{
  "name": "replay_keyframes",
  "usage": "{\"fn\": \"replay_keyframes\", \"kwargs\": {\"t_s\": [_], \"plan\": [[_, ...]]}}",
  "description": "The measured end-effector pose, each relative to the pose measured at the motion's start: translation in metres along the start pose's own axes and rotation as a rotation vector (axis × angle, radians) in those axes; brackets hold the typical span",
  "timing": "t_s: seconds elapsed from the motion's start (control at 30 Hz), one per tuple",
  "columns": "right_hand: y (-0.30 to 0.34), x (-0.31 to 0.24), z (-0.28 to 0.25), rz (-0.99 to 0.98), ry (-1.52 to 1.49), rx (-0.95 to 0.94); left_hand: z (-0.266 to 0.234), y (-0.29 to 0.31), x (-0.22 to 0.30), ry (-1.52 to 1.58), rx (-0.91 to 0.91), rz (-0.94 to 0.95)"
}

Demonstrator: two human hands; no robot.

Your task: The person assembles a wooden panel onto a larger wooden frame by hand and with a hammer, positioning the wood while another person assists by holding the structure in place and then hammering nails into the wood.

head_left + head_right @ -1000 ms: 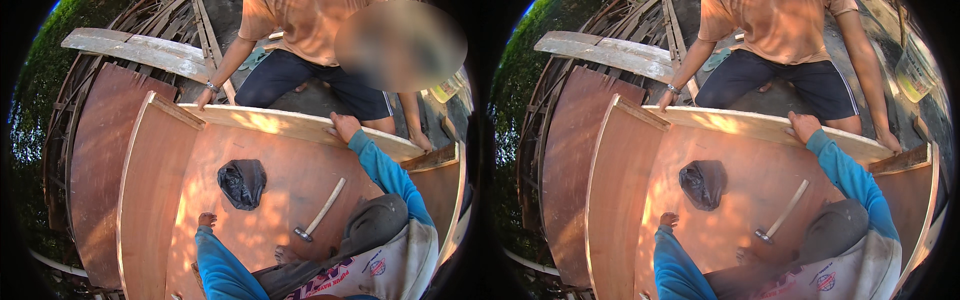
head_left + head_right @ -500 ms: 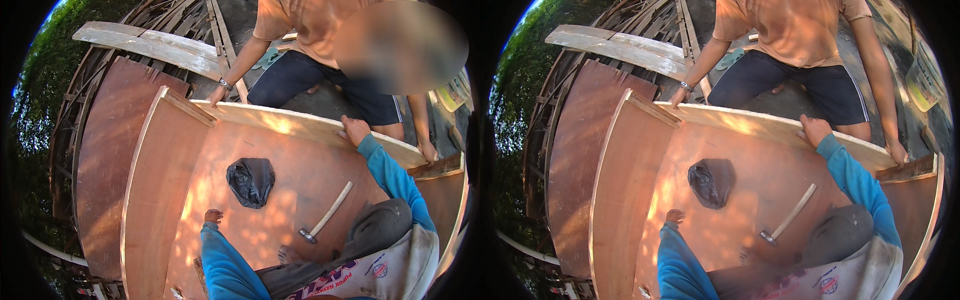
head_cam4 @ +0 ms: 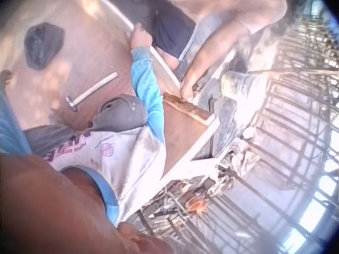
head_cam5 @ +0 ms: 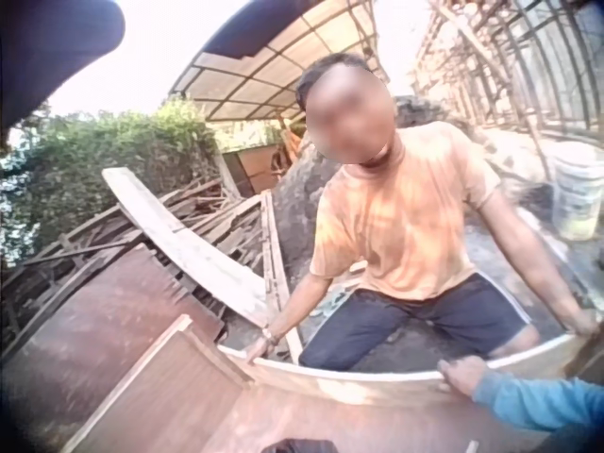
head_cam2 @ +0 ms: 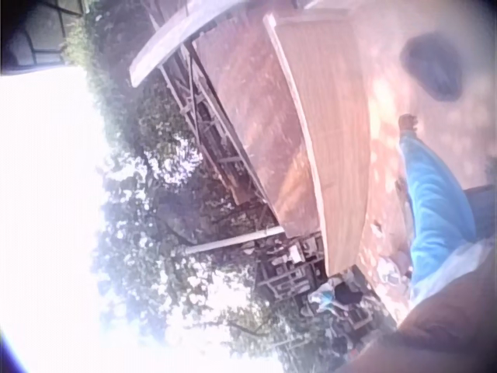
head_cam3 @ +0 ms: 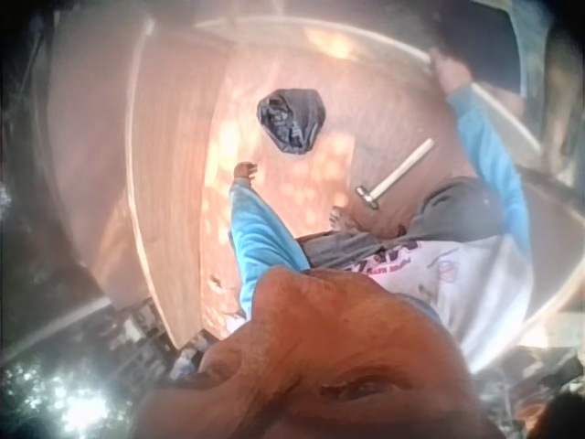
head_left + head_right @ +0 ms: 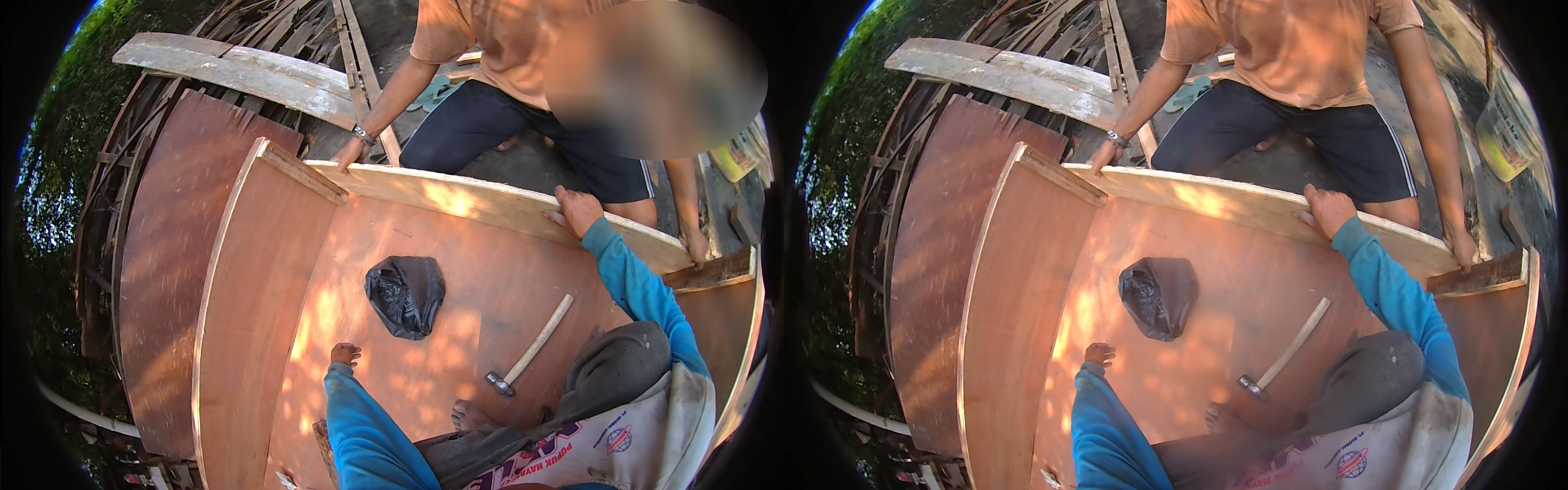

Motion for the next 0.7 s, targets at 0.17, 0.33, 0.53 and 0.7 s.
{"fn": "replay_keyframes", "kwargs": {"t_s": [0.17,0.33,0.53,0.7], "plan": [[-0.002,-0.007,-0.007,-0.029,0.025,0.07,0.004,-0.015,-0.006,0.017,-0.08,-0.009],[0.003,-0.003,-0.005,0.022,0.048,0.012,0.015,-0.02,0.008,-0.046,-0.065,0.034],[0.003,-0.006,-0.013,0.031,0.032,0.039,-0.014,0.018,0.187,0.156,0.184,0.547],[0.001,-0.005,-0.011,0.026,-0.006,0.033,0.009,0.143,0.39,0.231,0.108,1.166]]}}
Point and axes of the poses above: each hand's wrist, its own y-axis away from the middle knuckle, its own z-axis out of the palm, x = y × z, the point moved 10 cm from there along -y, towards the middle knuckle, and after that the axes turned 12 degrees about x, right-handed, at the moved point
